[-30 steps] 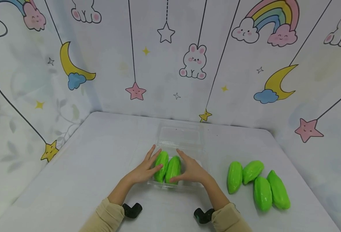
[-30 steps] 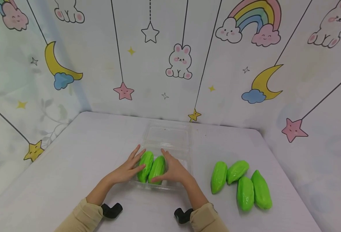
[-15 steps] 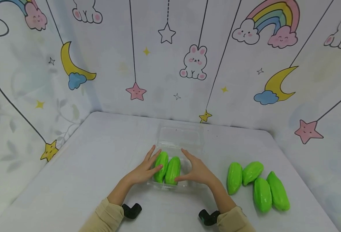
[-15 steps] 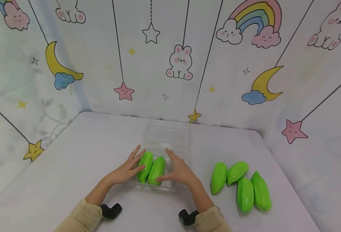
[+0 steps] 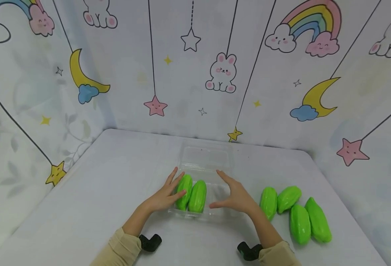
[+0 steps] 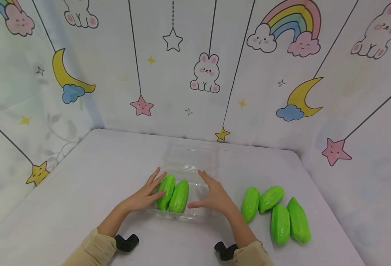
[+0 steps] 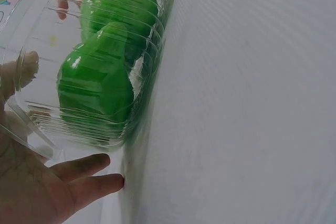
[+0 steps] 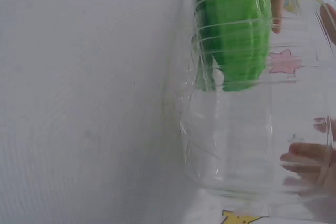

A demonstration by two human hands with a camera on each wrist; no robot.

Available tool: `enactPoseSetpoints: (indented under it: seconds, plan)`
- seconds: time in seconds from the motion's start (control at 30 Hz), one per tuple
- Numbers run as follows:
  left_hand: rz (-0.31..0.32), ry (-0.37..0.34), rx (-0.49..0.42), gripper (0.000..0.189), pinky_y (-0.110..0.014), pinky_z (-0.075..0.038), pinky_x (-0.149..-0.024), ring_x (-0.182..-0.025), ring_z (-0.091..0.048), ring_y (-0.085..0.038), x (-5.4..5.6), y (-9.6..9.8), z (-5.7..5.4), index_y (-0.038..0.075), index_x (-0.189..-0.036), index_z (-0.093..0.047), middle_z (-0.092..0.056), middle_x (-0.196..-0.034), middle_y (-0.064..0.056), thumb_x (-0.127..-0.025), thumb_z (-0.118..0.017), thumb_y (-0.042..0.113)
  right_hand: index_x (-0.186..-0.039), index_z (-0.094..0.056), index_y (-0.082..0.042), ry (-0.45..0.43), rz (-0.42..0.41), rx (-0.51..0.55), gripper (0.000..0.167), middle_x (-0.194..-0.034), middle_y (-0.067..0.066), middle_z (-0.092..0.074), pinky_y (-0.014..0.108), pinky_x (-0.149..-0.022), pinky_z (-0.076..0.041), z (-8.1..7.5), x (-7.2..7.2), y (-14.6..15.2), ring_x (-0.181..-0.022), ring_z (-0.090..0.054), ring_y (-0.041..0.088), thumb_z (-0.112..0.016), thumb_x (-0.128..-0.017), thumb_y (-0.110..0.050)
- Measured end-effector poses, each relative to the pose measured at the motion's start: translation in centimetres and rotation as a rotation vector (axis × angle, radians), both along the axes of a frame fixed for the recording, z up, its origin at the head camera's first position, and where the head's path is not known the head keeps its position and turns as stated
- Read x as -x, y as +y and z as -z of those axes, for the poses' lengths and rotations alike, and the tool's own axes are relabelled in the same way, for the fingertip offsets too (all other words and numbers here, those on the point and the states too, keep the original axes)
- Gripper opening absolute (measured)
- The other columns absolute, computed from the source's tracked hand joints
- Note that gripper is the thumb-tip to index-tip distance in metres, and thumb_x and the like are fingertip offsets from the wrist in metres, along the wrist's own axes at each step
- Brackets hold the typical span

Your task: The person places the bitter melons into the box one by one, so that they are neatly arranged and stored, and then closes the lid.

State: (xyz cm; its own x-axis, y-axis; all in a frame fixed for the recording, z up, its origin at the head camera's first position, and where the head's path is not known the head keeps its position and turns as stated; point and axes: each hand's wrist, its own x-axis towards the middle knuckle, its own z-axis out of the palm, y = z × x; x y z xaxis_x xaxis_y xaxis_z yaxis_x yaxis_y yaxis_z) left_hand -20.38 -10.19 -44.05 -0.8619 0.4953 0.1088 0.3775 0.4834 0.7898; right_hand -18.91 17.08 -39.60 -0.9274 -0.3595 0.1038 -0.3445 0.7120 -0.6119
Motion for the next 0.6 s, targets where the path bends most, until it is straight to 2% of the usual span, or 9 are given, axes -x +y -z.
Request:
enactPoseSetpoints:
  seconds: [0.3,0.6]
  plan:
    - [-0.001,-0.002,0.001,0.068,-0.06,-0.022,-0.1,-0.136,-0.006,-0.038,-0.2,0.0,-0.4,0.01,-0.148,-0.011,0.011,-0.151,-0.014,-0.096,-0.047,0.035,-0.145,-0.027,-0.018,0.038,0.036,-0.013,0.111,-0.144,0.012,-0.033,0.056,-0.095,-0.034,-0.5,-0.1,1.6,-0.128,-0.033,0.035,-0.08,-0.055,-0.057]
    - [-0.003,-0.003,0.0,0.068,-0.06,-0.022,-0.1,-0.136,-0.006,-0.038,-0.1,0.0,-0.2,0.01,-0.148,-0.011,0.011,-0.152,-0.012,-0.095,-0.047,0.035,-0.145,-0.027,-0.018,0.063,0.059,-0.013,0.11,-0.141,0.017,-0.036,0.056,-0.094,-0.035,-1.2,-0.5,2.7,-0.127,-0.035,0.038,-0.081,-0.056,-0.054]
